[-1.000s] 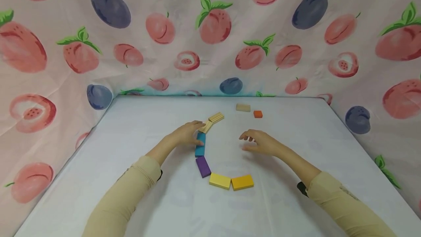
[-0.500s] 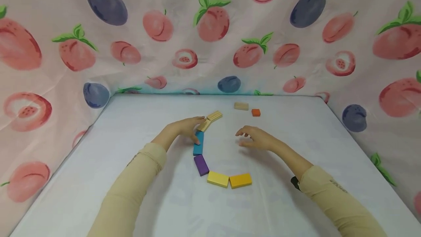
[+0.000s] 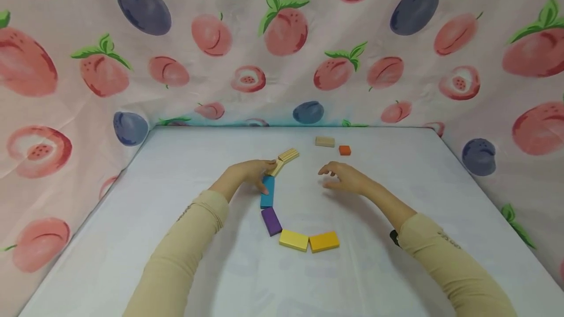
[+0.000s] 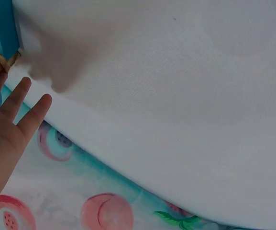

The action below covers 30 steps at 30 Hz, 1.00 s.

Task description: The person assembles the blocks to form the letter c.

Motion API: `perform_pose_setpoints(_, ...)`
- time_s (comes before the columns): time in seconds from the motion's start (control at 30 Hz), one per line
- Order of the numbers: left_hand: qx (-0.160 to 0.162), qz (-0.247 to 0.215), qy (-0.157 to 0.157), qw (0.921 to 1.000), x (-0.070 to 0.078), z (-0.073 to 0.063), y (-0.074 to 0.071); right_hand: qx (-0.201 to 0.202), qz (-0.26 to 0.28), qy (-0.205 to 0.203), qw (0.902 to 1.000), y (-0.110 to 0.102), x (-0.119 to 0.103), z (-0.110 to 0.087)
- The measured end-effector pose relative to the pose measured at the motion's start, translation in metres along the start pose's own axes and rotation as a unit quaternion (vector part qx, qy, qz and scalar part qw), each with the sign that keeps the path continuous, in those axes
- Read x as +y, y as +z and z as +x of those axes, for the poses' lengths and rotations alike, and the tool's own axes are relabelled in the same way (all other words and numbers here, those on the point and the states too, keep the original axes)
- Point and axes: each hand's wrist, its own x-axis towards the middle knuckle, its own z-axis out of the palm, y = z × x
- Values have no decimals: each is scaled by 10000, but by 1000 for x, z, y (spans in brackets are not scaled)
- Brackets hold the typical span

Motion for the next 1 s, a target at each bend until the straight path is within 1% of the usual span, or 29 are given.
perform_pose_setpoints(0.17, -124, 197, -21, 9997, 1, 0, 0, 199, -41, 105, 9997, -1, 6, 5)
perform_pose_setpoints(0.3, -179, 417, -1, 9990, 2, 2, 0, 439, 112, 323, 9985, -3, 15, 11)
perform_pose_setpoints(0.4, -199, 404, 42, 9990, 3, 3, 2, 622, 143, 341, 9974, -5, 24, 16)
perform_pose_setpoints(0.53, -228, 319, 71, 9992, 3, 3, 4, 752, 71, 362, 9965, -8, 36, 23)
perform_pose_setpoints(0.7, -210, 260, 133, 9994, 3, 2, 4, 942, 12, 562, 9940, -13, 48, 36)
perform_pose_setpoints(0.83, -196, 193, 170, 9995, 1, 1, 3, 952, -68, 659, 9932, -15, 54, 46)
perform_pose_setpoints(1.0, -152, 319, 197, 9992, -3, 1, 3, 946, -54, 675, 9932, -18, 56, 60)
